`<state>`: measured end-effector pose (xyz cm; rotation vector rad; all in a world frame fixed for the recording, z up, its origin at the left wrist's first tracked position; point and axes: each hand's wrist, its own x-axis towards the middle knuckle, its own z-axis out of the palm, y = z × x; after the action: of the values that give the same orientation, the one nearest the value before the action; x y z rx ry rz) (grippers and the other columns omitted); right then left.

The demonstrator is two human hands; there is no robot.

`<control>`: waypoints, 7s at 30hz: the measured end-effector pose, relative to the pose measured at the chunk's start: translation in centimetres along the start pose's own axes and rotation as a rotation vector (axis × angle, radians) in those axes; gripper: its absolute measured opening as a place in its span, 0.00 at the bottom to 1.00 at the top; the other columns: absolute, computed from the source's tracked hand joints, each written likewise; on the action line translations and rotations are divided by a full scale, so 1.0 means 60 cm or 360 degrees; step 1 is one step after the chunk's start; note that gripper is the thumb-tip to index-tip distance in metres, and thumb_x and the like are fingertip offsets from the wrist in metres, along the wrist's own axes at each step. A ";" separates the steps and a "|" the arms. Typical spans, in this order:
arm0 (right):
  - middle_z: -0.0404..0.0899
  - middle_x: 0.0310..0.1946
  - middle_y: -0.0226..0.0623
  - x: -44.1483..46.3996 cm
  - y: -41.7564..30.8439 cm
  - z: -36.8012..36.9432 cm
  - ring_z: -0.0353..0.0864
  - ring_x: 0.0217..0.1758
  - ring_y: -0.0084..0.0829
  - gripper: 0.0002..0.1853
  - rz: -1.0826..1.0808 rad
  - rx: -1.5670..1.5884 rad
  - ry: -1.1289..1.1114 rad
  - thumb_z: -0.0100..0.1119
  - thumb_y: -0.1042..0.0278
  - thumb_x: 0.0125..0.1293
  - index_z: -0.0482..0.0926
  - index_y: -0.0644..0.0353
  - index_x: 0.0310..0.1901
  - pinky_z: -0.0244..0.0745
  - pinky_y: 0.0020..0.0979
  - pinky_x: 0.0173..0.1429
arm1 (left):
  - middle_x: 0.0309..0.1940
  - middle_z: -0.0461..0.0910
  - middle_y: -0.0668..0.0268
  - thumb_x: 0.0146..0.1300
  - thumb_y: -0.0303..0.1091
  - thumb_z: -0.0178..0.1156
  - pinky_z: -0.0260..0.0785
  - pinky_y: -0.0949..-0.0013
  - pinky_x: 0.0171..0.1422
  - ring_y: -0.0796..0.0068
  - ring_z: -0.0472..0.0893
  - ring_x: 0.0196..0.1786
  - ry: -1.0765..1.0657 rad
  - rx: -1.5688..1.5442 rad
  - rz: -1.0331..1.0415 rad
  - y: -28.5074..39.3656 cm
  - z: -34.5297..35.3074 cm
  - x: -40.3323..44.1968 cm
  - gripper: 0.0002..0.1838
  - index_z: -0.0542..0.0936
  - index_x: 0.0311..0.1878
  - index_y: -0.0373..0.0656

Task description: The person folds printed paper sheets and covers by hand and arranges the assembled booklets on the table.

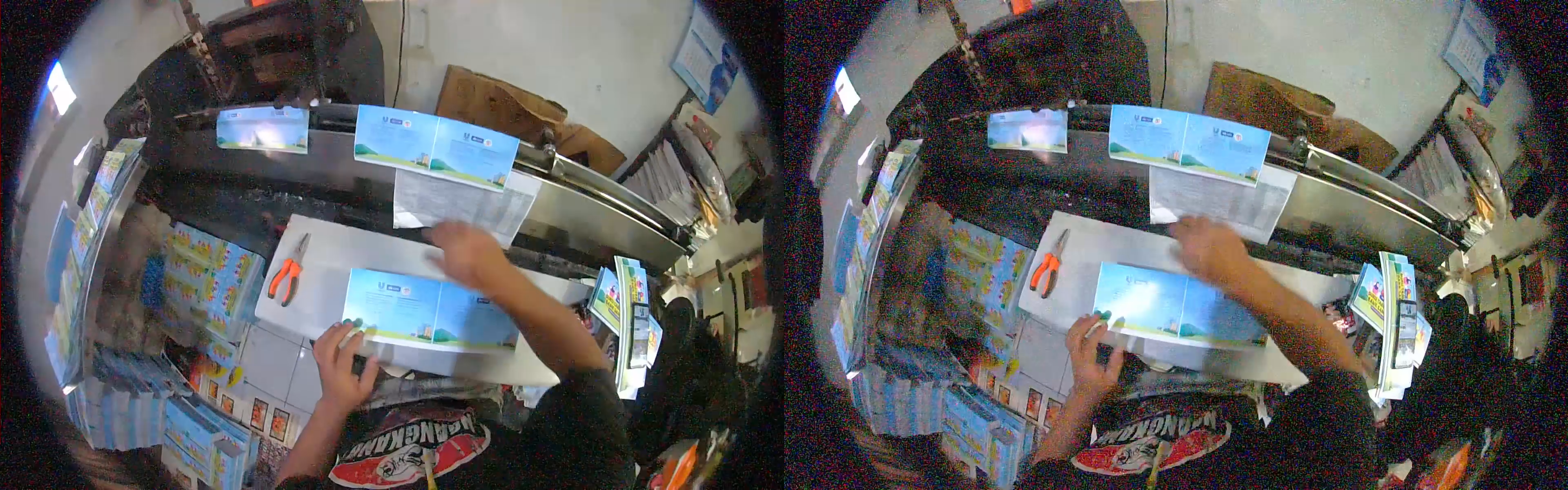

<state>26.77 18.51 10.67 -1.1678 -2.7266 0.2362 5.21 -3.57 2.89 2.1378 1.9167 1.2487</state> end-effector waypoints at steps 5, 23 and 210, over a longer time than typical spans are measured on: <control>0.67 0.61 0.47 -0.181 -0.111 0.018 0.69 0.61 0.46 0.37 -0.0123 -0.0410 -0.0170 0.68 0.45 0.54 0.73 0.62 0.60 0.74 0.47 0.55 | 0.62 0.68 0.52 0.55 0.42 0.68 0.55 0.46 0.68 0.49 0.66 0.64 0.0064 -0.0112 0.0070 0.003 0.020 -0.012 0.28 0.74 0.57 0.42; 0.80 0.51 0.50 0.007 0.079 -0.109 0.77 0.58 0.50 0.22 -0.0089 0.0214 -0.0495 0.59 0.63 0.59 0.77 0.60 0.55 0.71 0.47 0.63 | 0.64 0.68 0.58 0.54 0.52 0.69 0.46 0.46 0.71 0.58 0.64 0.69 -0.0492 0.0252 0.0365 0.077 0.109 0.003 0.30 0.77 0.60 0.54; 0.64 0.62 0.52 -0.075 -0.083 0.038 0.67 0.60 0.49 0.37 0.0346 0.1469 0.0835 0.64 0.62 0.55 0.61 0.61 0.66 0.65 0.45 0.64 | 0.42 0.71 0.62 0.67 0.26 0.56 0.67 0.68 0.54 0.72 0.73 0.45 0.1402 -0.0139 -0.0093 -0.221 -0.278 0.563 0.11 0.70 0.50 0.37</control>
<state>25.88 11.67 9.08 -1.0153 -1.6875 0.9337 -17.29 20.11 25.87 1.5724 2.0433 2.4795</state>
